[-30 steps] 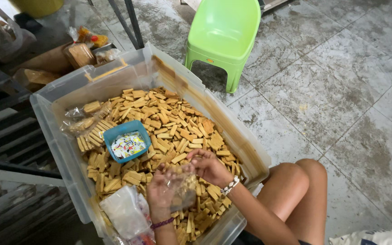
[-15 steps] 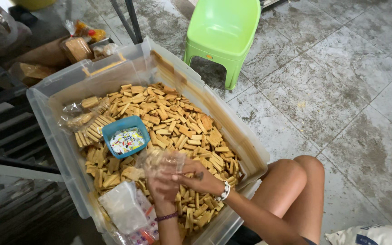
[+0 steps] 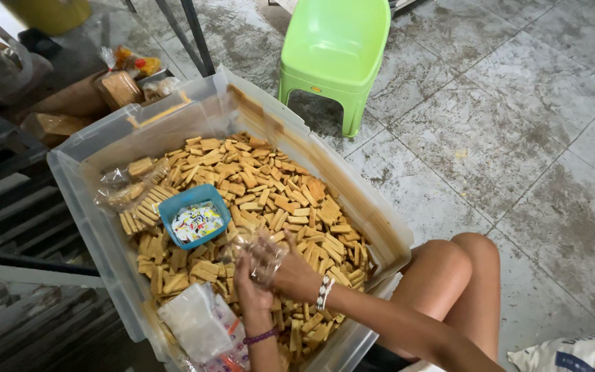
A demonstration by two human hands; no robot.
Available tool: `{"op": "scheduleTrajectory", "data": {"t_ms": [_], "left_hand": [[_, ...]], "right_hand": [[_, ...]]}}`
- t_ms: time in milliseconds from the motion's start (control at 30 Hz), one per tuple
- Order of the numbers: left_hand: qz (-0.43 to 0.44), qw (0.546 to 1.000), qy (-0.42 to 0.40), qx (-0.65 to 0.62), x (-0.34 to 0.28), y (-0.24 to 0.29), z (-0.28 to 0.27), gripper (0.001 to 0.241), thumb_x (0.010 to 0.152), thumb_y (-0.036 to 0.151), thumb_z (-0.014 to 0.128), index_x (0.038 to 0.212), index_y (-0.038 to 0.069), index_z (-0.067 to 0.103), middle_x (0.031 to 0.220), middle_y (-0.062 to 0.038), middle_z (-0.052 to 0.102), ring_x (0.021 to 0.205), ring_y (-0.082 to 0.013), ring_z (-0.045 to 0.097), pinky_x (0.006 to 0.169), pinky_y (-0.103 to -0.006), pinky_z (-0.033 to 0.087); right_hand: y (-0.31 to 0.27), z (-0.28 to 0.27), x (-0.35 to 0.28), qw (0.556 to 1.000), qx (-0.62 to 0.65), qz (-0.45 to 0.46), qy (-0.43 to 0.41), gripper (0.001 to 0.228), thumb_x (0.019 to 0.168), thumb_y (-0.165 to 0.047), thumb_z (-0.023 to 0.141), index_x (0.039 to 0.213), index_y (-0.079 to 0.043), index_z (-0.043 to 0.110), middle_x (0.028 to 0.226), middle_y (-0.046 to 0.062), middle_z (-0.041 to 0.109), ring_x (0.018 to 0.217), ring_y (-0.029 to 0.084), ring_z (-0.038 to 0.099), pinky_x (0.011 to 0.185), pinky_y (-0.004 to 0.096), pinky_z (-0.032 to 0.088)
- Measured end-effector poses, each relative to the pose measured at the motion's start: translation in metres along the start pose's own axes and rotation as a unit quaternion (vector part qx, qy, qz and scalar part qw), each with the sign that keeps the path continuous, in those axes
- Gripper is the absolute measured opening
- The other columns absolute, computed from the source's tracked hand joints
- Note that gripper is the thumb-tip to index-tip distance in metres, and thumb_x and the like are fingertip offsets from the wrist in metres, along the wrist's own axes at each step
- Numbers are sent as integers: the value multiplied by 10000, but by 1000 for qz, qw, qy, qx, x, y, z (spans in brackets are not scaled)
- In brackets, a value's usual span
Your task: The person sits on the floor and packs rectangular biscuits from a large plastic bin into small clear plastic bags. They arrange the biscuits in the bags, seal them, and place the filled bags into a larger bag. The person then stands up and walks to a metal table to place the packaged biscuits on a tray.
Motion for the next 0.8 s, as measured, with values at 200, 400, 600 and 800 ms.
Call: {"op": "scheduleTrajectory", "data": {"t_ms": [200, 400, 600, 800], "left_hand": [[-13, 999, 19, 33, 2, -10, 3, 480, 906, 233, 682, 1352, 70, 615, 1317, -141, 668, 1153, -297, 674, 899, -428, 608], [60, 997, -26, -30, 18, -12, -52, 381, 1079, 298, 678, 1337, 20, 636, 1247, -133, 654, 1095, -258, 617, 908, -399, 510], [118, 985, -24, -127, 7, 21, -66, 296, 997, 135, 623, 1287, 113, 572, 1339, -187, 655, 1244, -362, 634, 991, -586, 577], [114, 984, -41, -129, -3, 25, -52, 360, 1008, 113, 593, 1367, 129, 565, 1316, -203, 663, 1246, -398, 646, 983, -538, 573]], "right_hand": [[-3, 7, 0, 1000, -28, 2, -6, 758, 755, -210, 829, 1427, -138, 488, 1682, 148, 264, 1579, 382, 184, 1152, 803, 112], [7, 7, -25, 990, 97, -101, -7, 677, 599, -99, 771, 1270, -123, 687, 1402, 127, 587, 1327, 324, 498, 1044, 742, 327], [68, -13, -25, 956, 278, 23, 92, 290, 763, 77, 678, 1034, 1, 752, 1164, 148, 762, 985, 278, 723, 814, 388, 588], [132, -12, 2, 939, 310, 93, 112, 284, 922, 79, 641, 1127, -55, 786, 1059, 105, 790, 821, 169, 774, 656, 276, 638]]}}
Point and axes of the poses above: each hand's wrist, its own x-axis towards the middle knuckle, its own z-axis out of the palm, y = z × x, the point moved 1 cm from there along x, towards the middle knuckle
